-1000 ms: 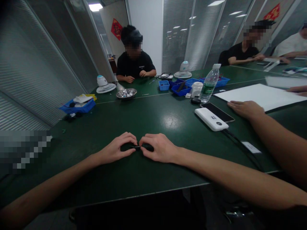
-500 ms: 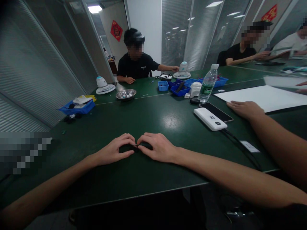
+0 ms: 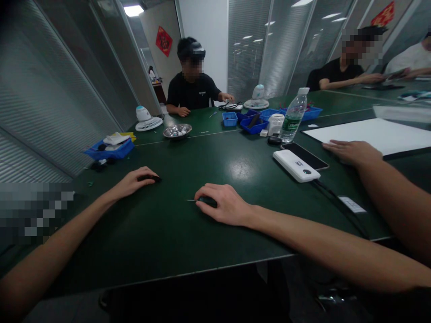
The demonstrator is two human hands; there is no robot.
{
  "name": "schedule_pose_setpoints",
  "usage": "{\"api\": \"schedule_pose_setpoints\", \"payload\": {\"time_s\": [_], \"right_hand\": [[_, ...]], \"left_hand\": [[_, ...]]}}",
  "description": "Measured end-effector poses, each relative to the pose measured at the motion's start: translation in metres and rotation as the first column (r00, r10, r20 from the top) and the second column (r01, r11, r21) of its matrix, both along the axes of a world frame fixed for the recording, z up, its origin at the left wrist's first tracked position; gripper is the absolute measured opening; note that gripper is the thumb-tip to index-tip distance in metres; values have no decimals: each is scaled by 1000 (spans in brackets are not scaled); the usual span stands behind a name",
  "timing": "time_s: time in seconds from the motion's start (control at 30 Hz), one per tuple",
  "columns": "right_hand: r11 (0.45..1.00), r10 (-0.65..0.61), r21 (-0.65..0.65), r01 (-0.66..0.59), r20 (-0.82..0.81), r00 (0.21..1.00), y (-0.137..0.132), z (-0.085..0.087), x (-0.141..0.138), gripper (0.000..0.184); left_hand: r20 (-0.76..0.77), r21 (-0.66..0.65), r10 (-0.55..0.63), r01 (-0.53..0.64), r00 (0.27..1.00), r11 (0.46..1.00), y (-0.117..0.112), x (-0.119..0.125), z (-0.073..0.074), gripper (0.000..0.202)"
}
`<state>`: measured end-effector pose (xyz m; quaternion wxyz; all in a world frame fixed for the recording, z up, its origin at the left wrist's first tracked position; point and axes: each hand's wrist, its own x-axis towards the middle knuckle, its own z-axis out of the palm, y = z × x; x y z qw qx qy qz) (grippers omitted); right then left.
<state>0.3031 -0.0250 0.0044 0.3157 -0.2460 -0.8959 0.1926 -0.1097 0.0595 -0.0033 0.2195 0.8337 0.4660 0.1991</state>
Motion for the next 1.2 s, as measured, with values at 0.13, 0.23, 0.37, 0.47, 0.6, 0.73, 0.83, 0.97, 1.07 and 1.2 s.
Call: {"api": "schedule_pose_setpoints", "payload": {"time_s": [0.13, 0.23, 0.37, 0.47, 0.6, 0.73, 0.83, 0.97, 1.07, 1.2], "right_hand": [[1000, 1, -11, -1, 8, 1000, 1, 0, 1, 17], [1000, 4, -18, -4, 13, 1000, 1, 0, 1, 17], [1000, 2, -19, -2, 15, 1000, 0, 1, 1, 17], [1000, 0, -16, 1, 18, 1000, 0, 0, 1, 17], [1000, 7, -13, -7, 16, 1000, 0, 0, 2, 18], [1000, 6, -11, -6, 10, 1000, 0, 1, 2, 17], [1000, 9, -19, -9, 13, 1000, -1, 2, 2, 18], [1000, 15, -22, -14, 18, 1000, -1, 4, 2, 18], [1000, 24, -15, -24, 22, 999, 0, 3, 2, 19], [1000, 20, -16, -20, 23, 1000, 1, 1, 3, 19]], "left_hand": [[-36, 31, 256, -255, 966, 966, 18, -58, -3, 55], [-75, -10, 368, -370, 927, 929, 23, -93, -2, 68], [-155, -44, 498, -509, 853, 859, 25, -123, 0, 69], [-185, -33, 516, -530, 836, 847, 25, -128, 1, 62], [-175, -1, 486, -493, 857, 870, 22, -123, 2, 66], [-154, 36, 407, -406, 900, 913, 20, -118, 1, 66], [-151, 70, 391, -385, 908, 920, 22, -121, 0, 62], [-191, 103, 329, -315, 925, 944, 24, -126, -2, 56], [-225, 113, 353, -335, 908, 935, 23, -126, -2, 55], [-240, 142, 432, -409, 869, 901, 17, -120, 0, 51]]}}
